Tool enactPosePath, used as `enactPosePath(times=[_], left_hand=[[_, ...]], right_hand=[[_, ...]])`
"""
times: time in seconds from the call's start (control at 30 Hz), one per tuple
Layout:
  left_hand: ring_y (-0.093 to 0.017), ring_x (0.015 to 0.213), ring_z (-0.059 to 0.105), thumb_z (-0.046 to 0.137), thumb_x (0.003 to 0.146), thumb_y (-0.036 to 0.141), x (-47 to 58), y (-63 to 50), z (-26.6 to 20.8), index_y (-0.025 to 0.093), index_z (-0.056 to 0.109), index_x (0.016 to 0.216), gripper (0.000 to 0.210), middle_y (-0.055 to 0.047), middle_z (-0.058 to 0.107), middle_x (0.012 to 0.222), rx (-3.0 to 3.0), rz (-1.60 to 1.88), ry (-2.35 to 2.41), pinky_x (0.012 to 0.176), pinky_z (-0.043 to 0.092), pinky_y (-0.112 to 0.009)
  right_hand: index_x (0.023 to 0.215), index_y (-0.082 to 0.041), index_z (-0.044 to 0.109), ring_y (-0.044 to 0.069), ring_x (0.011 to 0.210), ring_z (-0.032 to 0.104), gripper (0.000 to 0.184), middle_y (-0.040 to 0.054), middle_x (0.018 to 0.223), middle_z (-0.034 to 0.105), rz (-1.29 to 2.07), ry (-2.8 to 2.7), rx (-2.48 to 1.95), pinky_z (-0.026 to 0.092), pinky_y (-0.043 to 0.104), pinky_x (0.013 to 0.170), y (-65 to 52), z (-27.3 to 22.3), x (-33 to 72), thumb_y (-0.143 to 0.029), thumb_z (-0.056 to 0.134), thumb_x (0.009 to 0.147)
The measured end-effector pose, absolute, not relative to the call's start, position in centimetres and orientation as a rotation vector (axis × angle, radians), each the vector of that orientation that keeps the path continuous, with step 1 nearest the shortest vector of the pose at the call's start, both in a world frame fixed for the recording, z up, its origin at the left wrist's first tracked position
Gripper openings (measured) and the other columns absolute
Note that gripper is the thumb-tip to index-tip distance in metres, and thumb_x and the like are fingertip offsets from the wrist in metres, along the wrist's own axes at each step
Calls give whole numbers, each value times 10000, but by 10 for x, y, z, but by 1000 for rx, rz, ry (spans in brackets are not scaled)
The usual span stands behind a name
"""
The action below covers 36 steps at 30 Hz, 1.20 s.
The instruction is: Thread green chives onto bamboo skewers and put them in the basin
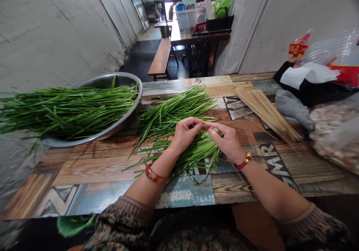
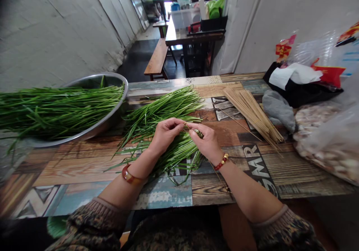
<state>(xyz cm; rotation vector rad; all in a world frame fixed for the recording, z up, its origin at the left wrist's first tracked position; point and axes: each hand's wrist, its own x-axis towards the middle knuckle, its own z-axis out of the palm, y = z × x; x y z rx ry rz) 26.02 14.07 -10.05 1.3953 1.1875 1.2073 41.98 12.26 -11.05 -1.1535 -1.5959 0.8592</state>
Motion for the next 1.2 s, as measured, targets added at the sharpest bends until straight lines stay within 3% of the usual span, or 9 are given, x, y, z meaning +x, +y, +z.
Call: enactPosePath(times=[0.4, 0.57, 0.67, 0.8, 1.2], left_hand=[[-136, 657, 590, 639, 779, 248, 260, 138, -96, 176, 719, 737, 115, -30, 694, 710, 1713, 1208, 1264, 648, 435, -247], [-140, 672, 583, 651, 765, 247, 259, 138, -95, 183, 712, 740, 92, -28, 687, 725, 1707, 1234, 1291, 653, 429, -254], [-137, 678, 575, 652, 766, 240, 258, 138, -95, 184, 708, 727, 88, -26, 674, 724, 1741, 1244, 1287, 657, 423, -253], [-130, 672, 568, 653, 765, 228, 258, 139, -95, 184, 700, 708, 85, -19, 661, 710, 1746, 1250, 1275, 663, 420, -251], [-126, 647, 544, 690, 723, 260, 260, 139, -95, 169, 715, 717, 95, -19, 646, 692, 1493, 1241, 1232, 615, 408, -236]], right_hand=[[974, -201, 696, 198, 876, 670, 225, 52, 952, 732, 845, -1600, -1201, 510, 348, 841, 123, -112, 419, -281, 548, 823], [1225, -197, 574, 163, 756, 629, 418, 18, 828, 688, 849, -1568, -1173, 497, 310, 765, 125, -118, 420, -285, 570, 817], [1246, -208, 560, 147, 718, 607, 430, -2, 783, 662, 860, -1585, -1172, 487, 301, 762, 126, -119, 420, -269, 559, 820], [1182, -212, 599, 150, 734, 608, 365, 1, 787, 669, 846, -1606, -1189, 483, 312, 802, 125, -116, 420, -252, 546, 823], [1211, -249, 629, 165, 831, 649, 406, 2, 905, 705, 838, -1623, -1206, 494, 321, 863, 122, -110, 420, -259, 525, 819]])
